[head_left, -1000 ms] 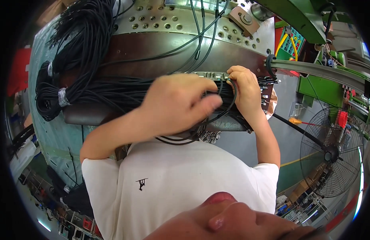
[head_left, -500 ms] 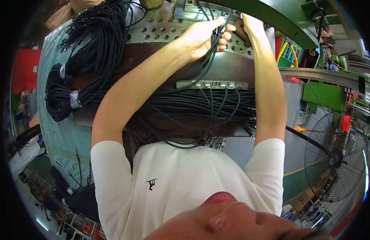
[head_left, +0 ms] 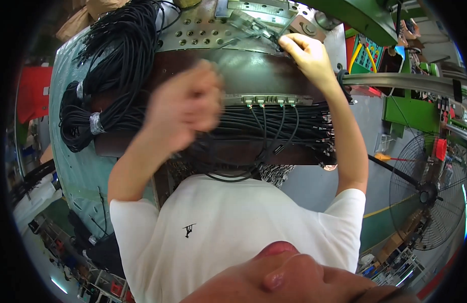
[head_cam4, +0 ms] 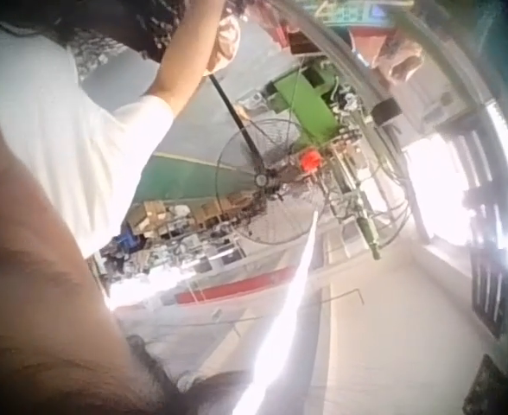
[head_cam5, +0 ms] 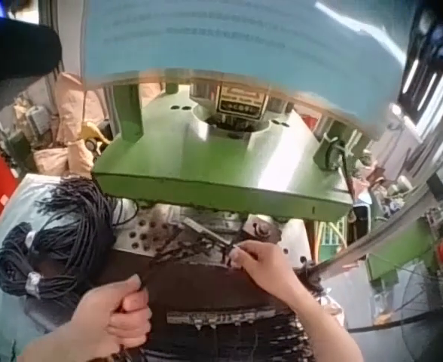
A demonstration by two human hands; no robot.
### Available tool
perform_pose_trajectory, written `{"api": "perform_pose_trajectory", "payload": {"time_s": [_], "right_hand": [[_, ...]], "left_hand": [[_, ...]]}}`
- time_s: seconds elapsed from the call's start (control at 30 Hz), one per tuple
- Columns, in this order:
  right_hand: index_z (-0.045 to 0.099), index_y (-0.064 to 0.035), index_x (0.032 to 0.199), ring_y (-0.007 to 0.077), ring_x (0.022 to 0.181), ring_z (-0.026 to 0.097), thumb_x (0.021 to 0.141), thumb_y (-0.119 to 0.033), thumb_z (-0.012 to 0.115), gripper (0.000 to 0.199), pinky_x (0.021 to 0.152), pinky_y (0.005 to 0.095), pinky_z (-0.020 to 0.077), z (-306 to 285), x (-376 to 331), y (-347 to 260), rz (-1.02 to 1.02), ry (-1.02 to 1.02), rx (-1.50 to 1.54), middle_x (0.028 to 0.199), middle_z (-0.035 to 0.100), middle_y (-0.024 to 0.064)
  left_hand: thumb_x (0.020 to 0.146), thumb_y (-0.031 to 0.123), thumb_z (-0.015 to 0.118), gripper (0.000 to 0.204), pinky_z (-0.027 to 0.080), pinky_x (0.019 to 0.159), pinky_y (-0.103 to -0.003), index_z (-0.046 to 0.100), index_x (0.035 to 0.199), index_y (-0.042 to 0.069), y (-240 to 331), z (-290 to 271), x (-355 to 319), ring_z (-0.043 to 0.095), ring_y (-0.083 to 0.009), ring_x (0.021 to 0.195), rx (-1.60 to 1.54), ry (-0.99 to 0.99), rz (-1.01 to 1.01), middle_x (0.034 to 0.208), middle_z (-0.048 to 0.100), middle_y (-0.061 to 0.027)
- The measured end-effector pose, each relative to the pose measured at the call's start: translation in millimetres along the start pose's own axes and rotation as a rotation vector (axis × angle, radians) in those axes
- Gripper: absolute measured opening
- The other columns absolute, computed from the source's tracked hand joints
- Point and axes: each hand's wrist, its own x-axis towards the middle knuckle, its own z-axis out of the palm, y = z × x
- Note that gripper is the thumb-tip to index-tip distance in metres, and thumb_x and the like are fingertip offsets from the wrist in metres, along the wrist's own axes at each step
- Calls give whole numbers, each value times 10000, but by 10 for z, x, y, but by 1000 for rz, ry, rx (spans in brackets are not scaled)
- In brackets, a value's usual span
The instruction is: Connecting individual electrical cables from a bundle into a testing or assembly board.
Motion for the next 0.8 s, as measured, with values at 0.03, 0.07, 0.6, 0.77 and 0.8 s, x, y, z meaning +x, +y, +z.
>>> {"api": "perform_pose_trajectory", "payload": {"time_s": [0.03,0.07,0.6,0.77,0.8], "right_hand": [[694,-40,927,220,691,643,844,-375,641,349,646,318,491,-20,-81,25,13,17,1,773,671,102],[695,-50,923,242,707,641,835,-371,651,336,656,329,496,-15,-135,47,-174,67,-177,772,668,91],[676,-67,958,246,805,584,723,-103,720,242,706,342,487,211,-644,-454,-426,-2,-191,861,619,70],[635,-6,1027,252,841,586,877,-232,630,271,776,363,477,161,631,-219,-132,95,-371,972,645,135],[630,-24,1053,270,893,579,857,-227,651,283,797,373,472,42,671,-158,-134,48,-163,1014,631,143]], "left_hand": [[970,237,454,258,200,334,-210,430,732,142,246,-140,-154,248,-43,389,-8,-17,150,521,304,66],[985,249,426,275,232,356,-205,426,734,137,467,-327,-276,247,-39,415,-12,43,395,555,291,69],[971,386,468,471,505,601,-261,602,961,-65,-686,-60,257,616,-158,593,791,-47,-44,719,646,-124],[992,349,405,371,416,493,-252,563,903,24,-36,209,799,450,-97,460,450,30,52,555,489,10],[987,338,423,364,427,501,-258,558,895,13,105,233,948,427,-97,468,332,110,35,599,486,17]]}}
